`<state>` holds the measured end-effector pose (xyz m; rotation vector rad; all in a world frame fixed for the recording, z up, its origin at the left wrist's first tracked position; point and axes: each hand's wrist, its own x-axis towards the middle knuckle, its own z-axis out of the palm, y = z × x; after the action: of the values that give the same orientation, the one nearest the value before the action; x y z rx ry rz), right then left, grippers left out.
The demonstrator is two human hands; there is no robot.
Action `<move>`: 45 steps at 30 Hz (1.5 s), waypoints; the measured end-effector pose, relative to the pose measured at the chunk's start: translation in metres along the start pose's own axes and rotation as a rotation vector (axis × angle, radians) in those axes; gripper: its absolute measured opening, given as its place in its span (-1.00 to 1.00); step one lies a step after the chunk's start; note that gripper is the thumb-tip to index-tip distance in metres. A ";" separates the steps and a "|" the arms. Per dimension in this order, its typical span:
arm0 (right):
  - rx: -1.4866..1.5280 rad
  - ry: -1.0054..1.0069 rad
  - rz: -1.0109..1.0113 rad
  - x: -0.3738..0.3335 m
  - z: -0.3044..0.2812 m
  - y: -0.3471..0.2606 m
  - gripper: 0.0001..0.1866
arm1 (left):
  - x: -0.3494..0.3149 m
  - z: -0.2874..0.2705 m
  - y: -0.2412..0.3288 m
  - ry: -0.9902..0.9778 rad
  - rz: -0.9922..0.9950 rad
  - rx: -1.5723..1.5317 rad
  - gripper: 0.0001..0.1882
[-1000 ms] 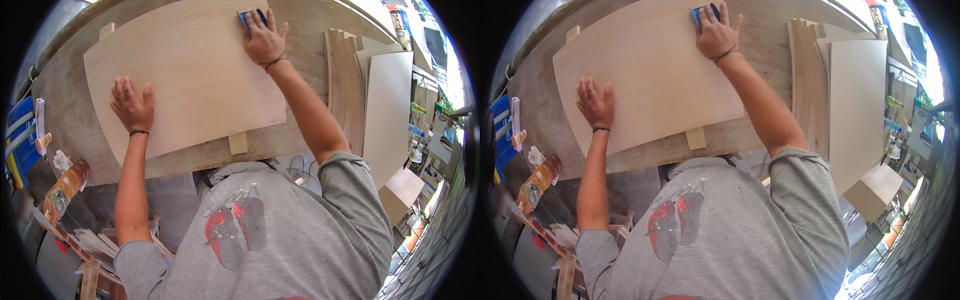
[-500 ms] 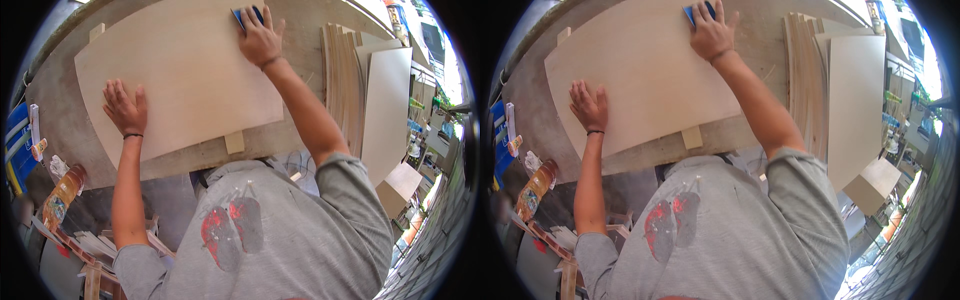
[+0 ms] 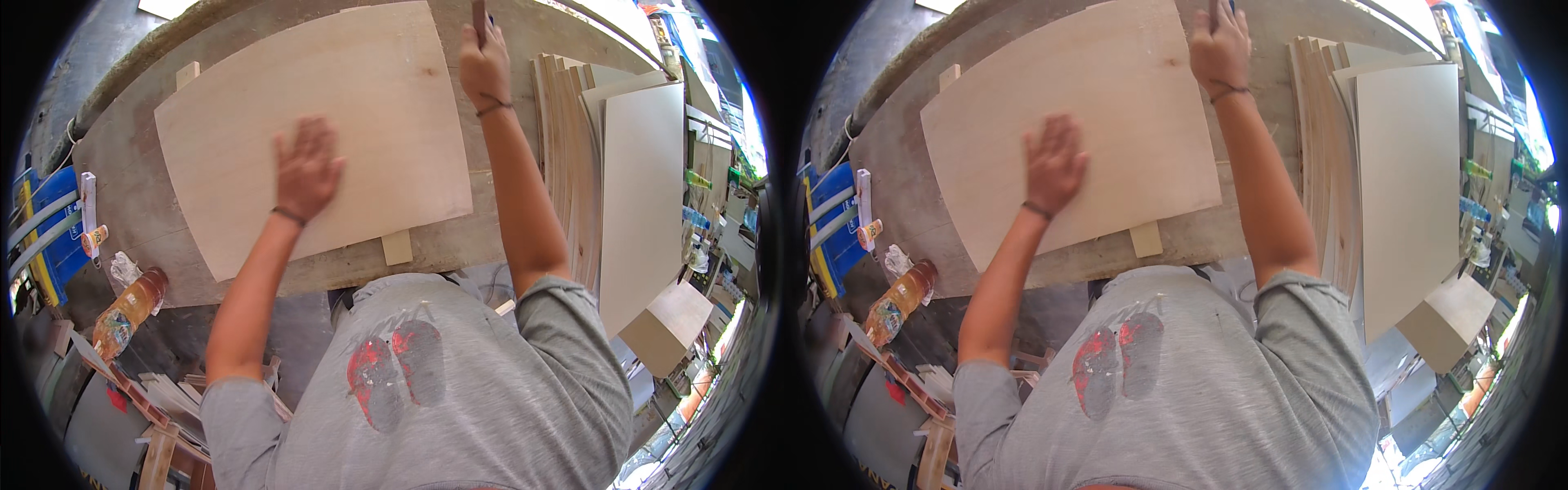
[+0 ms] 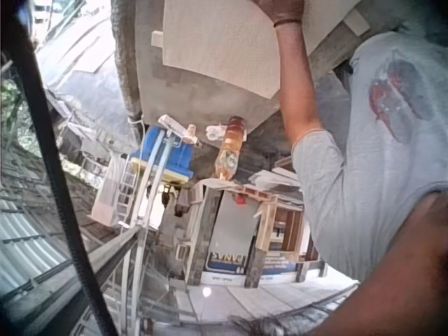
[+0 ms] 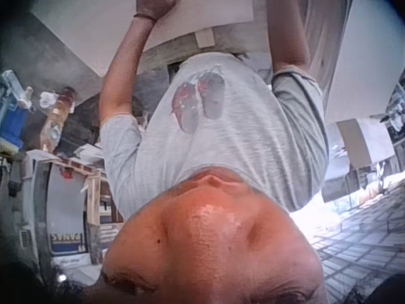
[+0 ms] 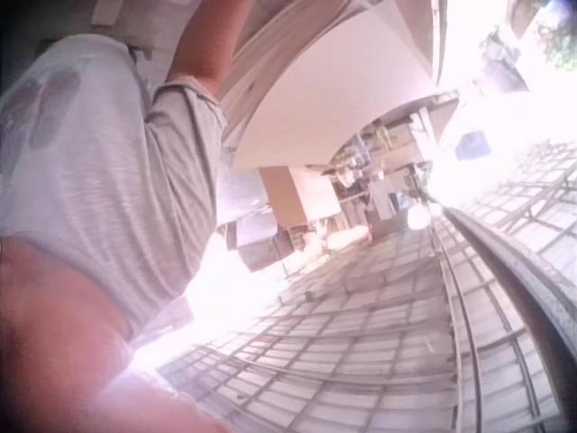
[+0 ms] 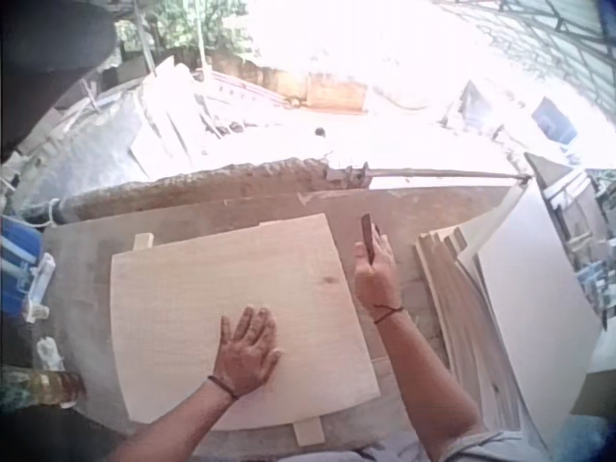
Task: The person sands the surface of a wood panel using a sanding block by hand, then pours a liquid adhesive onto the panel from a bottle and spreads it across the surface using a plastic spreader.
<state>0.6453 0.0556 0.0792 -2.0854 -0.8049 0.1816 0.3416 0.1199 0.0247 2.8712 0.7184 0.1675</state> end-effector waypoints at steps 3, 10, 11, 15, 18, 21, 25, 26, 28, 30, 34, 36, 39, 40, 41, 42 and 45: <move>0.028 -0.029 0.070 -0.030 -0.017 0.021 -0.50 | 0.076 0.001 0.051 -0.067 0.081 -0.044 -0.41; -0.014 -0.095 0.196 -0.103 -0.045 0.036 -0.48 | 0.139 0.025 0.062 0.124 -0.020 0.005 -0.45; -0.006 -0.097 0.193 -0.111 -0.046 0.043 -0.48 | 0.138 0.023 0.063 0.111 0.003 0.005 -0.46; 0.107 -0.107 0.151 -0.140 -0.046 0.045 -0.46 | 0.119 0.011 0.050 0.036 0.128 -0.056 -0.49; -0.137 -0.269 -0.050 -0.187 -0.048 0.055 -0.41 | 0.081 -0.006 0.021 0.001 0.058 -0.012 -0.47; -0.362 -0.332 -0.019 -0.194 -0.040 0.055 -0.35 | 0.028 -0.013 -0.039 0.021 -0.331 0.138 -0.39; -0.317 -0.293 -0.079 -0.097 0.013 0.056 -0.29 | 0.004 -0.012 -0.055 0.090 -0.389 0.172 -0.32; -0.321 -0.290 -0.084 -0.064 0.029 0.053 -0.28 | 0.003 -0.011 -0.056 0.085 -0.389 0.173 -0.32; -0.384 -0.283 -0.103 0.005 0.057 0.041 -0.28 | 0.008 -0.011 -0.058 0.080 -0.375 0.174 -0.31; -0.421 -0.261 -0.092 0.064 0.074 0.032 -0.28 | 0.013 -0.010 -0.059 0.079 -0.351 0.172 -0.30; -0.431 -0.265 -0.218 0.044 0.068 0.033 -0.32 | 0.009 -0.012 -0.059 0.086 -0.375 0.133 -0.29; -0.500 -0.285 -0.308 -0.028 0.038 0.043 -0.36 | 0.005 -0.012 -0.057 0.094 -0.405 0.117 -0.29; -0.668 -0.394 -0.332 -0.114 0.000 0.043 -0.38 | 0.001 -0.008 -0.054 0.096 -0.417 0.099 -0.29; -0.654 -0.374 -0.324 -0.105 0.006 0.045 -0.38 | 0.002 -0.008 -0.053 0.103 -0.413 0.102 -0.29; -0.635 -0.351 -0.319 -0.083 0.019 0.047 -0.38 | 0.003 -0.010 -0.053 0.112 -0.418 0.089 -0.31; -0.619 -0.329 -0.319 -0.056 0.033 0.048 -0.38 | 0.002 -0.010 -0.054 0.129 -0.411 0.074 -0.33; -0.503 -0.160 -0.040 0.068 0.076 0.041 -0.43 | 0.007 -0.009 -0.062 0.185 -0.349 0.010 -0.42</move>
<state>0.6873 0.1315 0.0110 -2.5452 -1.0725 0.1339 0.3177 0.1780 0.0217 2.7072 1.2411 0.3838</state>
